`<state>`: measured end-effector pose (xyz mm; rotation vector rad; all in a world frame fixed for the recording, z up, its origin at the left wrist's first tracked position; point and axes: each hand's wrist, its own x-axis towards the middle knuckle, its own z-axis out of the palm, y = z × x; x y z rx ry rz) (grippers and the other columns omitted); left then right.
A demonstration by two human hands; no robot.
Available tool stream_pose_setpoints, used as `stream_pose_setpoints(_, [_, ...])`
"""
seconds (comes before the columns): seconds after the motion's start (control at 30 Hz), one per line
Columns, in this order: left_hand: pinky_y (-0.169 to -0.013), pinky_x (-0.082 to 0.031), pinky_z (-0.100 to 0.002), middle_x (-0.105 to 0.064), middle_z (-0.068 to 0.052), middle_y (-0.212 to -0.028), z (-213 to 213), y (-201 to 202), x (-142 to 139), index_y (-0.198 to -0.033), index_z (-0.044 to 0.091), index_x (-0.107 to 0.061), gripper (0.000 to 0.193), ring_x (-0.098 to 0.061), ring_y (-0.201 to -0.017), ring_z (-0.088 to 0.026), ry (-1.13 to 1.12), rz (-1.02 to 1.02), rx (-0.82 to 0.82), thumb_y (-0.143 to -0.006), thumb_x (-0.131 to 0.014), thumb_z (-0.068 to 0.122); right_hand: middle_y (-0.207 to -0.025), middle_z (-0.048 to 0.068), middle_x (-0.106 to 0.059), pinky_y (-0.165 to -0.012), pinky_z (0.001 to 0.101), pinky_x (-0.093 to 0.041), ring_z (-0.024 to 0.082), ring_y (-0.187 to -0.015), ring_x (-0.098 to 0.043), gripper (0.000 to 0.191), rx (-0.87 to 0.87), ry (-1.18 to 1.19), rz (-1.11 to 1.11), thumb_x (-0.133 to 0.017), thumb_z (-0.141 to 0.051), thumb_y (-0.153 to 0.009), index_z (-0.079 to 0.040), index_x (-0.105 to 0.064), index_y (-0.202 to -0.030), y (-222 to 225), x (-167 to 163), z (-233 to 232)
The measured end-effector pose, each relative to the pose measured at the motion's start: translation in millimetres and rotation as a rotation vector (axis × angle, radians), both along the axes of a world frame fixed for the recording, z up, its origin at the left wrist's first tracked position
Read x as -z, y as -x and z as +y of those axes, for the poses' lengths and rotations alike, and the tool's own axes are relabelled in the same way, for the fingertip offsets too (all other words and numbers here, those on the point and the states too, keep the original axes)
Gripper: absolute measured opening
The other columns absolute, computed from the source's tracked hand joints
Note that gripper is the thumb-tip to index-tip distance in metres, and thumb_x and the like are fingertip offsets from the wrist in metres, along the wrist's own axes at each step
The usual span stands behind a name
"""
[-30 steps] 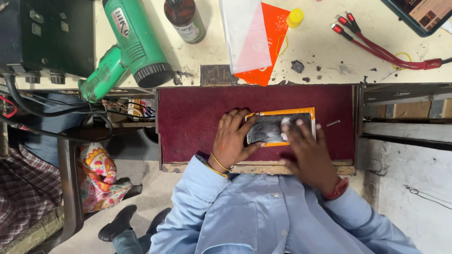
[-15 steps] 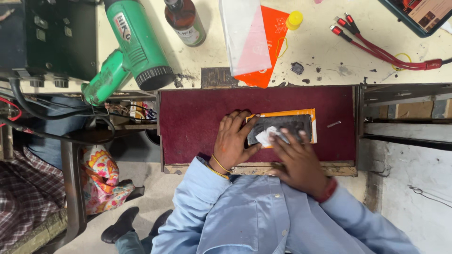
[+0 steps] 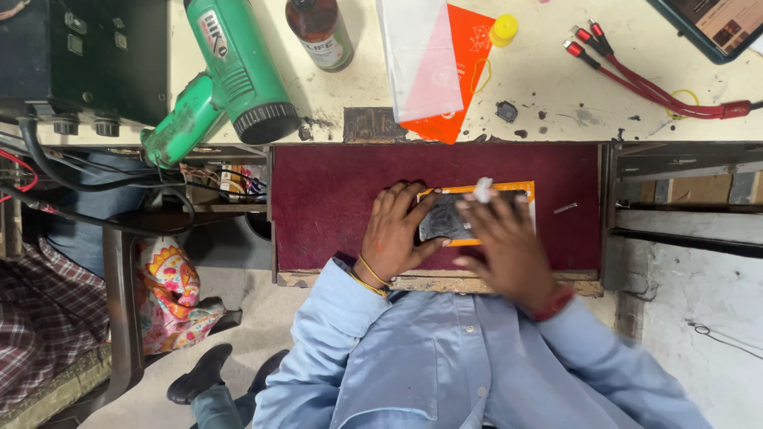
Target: The person repeatedly wipes a small rectangular electronic component with a white cloth. They periodically apply liquid from a brown bottle onto the component and continue wiping. The person also uses a finger to rub the surface at times.
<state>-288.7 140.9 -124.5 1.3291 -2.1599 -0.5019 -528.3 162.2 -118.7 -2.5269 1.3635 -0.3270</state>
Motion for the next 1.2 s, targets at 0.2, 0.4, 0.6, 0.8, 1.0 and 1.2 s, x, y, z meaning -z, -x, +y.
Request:
stream_pose_setpoints(0.2, [-0.111,-0.037,-0.052,-0.054,-0.016,-0.137,-1,1,0,-0.139,0.009,-0.06,0.077,-0.048,-0.131,-0.037,-0.004,0.013,0.002,-0.075,-0.085,0.043,-0.155,0.009,-0.047,-0.122,0.0612,-0.013,0.033,-0.151,-0.031,0.081,0.069,0.031,0.163,-0.05,-0.059,-0.092,-0.01,-0.039,-0.155,10,2,-3])
stream_pose_setpoints(0.4, [-0.111,-0.037,-0.051,-0.054,-0.015,-0.138,0,1,0,-0.14,0.01,-0.061,0.077,-0.047,-0.132,-0.037,0.008,-0.005,0.005,-0.075,-0.085,0.042,-0.159,0.021,-0.041,-0.122,0.0587,-0.016,0.036,-0.152,-0.028,0.083,0.007,0.005,-0.104,-0.049,-0.061,-0.096,-0.006,-0.036,-0.157,11,-1,0])
stream_pose_setpoints(0.6, [-0.112,-0.037,-0.051,-0.053,-0.015,-0.139,-1,1,0,-0.14,0.011,-0.06,0.078,-0.047,-0.132,-0.036,-0.008,0.004,0.006,-0.074,-0.086,0.043,-0.148,0.014,-0.056,-0.123,0.0576,-0.025,0.035,-0.146,-0.044,0.062,0.224,0.041,-0.019,-0.064,-0.035,-0.094,-0.008,-0.051,-0.148,32,-5,-2])
stream_pose_setpoints(0.8, [-0.112,-0.037,-0.05,-0.053,-0.014,-0.139,-1,1,1,-0.142,0.01,-0.06,0.08,-0.047,-0.131,-0.036,-0.018,0.015,0.01,-0.074,-0.086,0.044,-0.117,0.011,-0.067,-0.093,0.0434,-0.046,0.032,-0.104,-0.059,0.042,0.382,0.166,-0.189,-0.079,-0.023,-0.092,-0.01,-0.072,-0.132,51,1,-15])
stream_pose_setpoints(1.0, [-0.112,-0.036,-0.051,-0.053,-0.015,-0.138,-1,2,1,-0.141,0.009,-0.06,0.079,-0.046,-0.132,-0.036,-0.015,-0.002,0.009,-0.075,-0.086,0.044,-0.098,0.002,-0.071,-0.083,0.0401,-0.044,0.026,-0.087,-0.061,0.013,0.393,0.143,-0.15,-0.077,-0.02,-0.096,-0.013,-0.08,-0.106,48,-10,-17])
stream_pose_setpoints(1.2, [-0.111,-0.036,-0.052,-0.053,-0.015,-0.138,-1,2,0,-0.142,0.008,-0.06,0.079,-0.046,-0.132,-0.037,-0.021,-0.003,0.016,-0.076,-0.086,0.043,-0.087,0.006,-0.068,-0.074,0.041,-0.045,0.026,-0.08,-0.061,0.014,0.094,0.139,-0.182,-0.073,-0.018,-0.089,-0.01,-0.078,-0.1,34,0,-6])
